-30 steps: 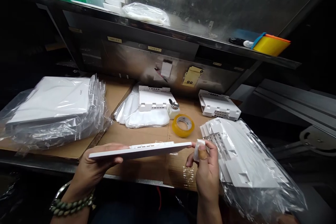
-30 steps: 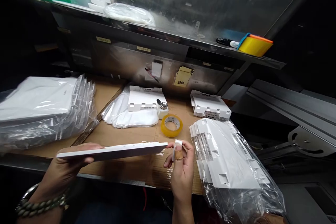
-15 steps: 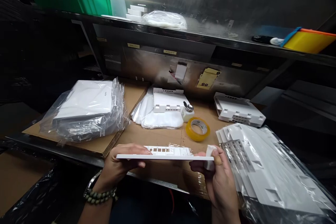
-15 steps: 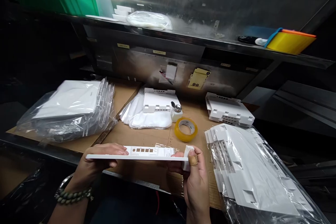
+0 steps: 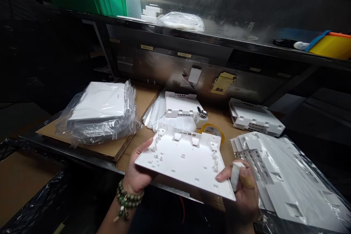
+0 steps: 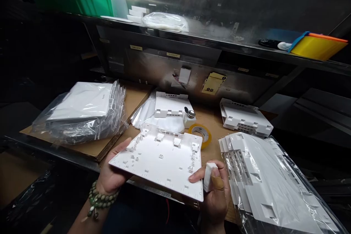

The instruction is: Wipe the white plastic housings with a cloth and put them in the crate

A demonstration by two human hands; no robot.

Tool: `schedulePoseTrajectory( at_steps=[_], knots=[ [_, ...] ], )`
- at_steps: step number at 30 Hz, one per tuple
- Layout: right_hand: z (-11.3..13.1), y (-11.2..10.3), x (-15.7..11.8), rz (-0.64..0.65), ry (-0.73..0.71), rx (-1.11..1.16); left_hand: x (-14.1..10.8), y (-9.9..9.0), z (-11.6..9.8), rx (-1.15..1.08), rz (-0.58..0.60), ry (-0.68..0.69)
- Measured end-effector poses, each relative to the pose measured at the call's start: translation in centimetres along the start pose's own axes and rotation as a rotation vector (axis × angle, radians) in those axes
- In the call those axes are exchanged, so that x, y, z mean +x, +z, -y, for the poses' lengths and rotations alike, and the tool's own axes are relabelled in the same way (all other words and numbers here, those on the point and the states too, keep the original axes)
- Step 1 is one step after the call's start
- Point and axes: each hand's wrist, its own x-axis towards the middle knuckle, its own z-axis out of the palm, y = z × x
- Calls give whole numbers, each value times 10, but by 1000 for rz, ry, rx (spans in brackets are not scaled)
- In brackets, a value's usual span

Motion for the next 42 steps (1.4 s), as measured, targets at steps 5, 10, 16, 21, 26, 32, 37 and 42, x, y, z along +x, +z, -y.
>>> schedulePoseTrajectory(
  at_steps=[5, 10, 16, 21, 26, 32, 37, 42],
  knots=[
    [-4, -24, 18, 177, -11, -202, 2, 7, -10, -29, -15, -33],
    [9, -12, 7, 40, -367, -540, -4, 30, -5, -51, -78, 114],
    [9, 54, -43, 574, -584, -548, -7, 51, 14, -20, -157, 314],
    [4, 81, -55, 639, -734, -549, -10, 49, 16, -24, -126, 303],
    [3, 78, -53, 670, -756, -604, -14, 45, 16, -23, -166, 343],
    [2, 77, -54, 667, -753, -634, -12, 41, 11, -10, -180, 321],
    [8, 26, -18, 403, -622, -734, -22, 25, -23, -127, -428, 203],
    [13, -11, 7, 117, -608, -808, -32, 9, -40, -176, -513, 213]
  ],
)
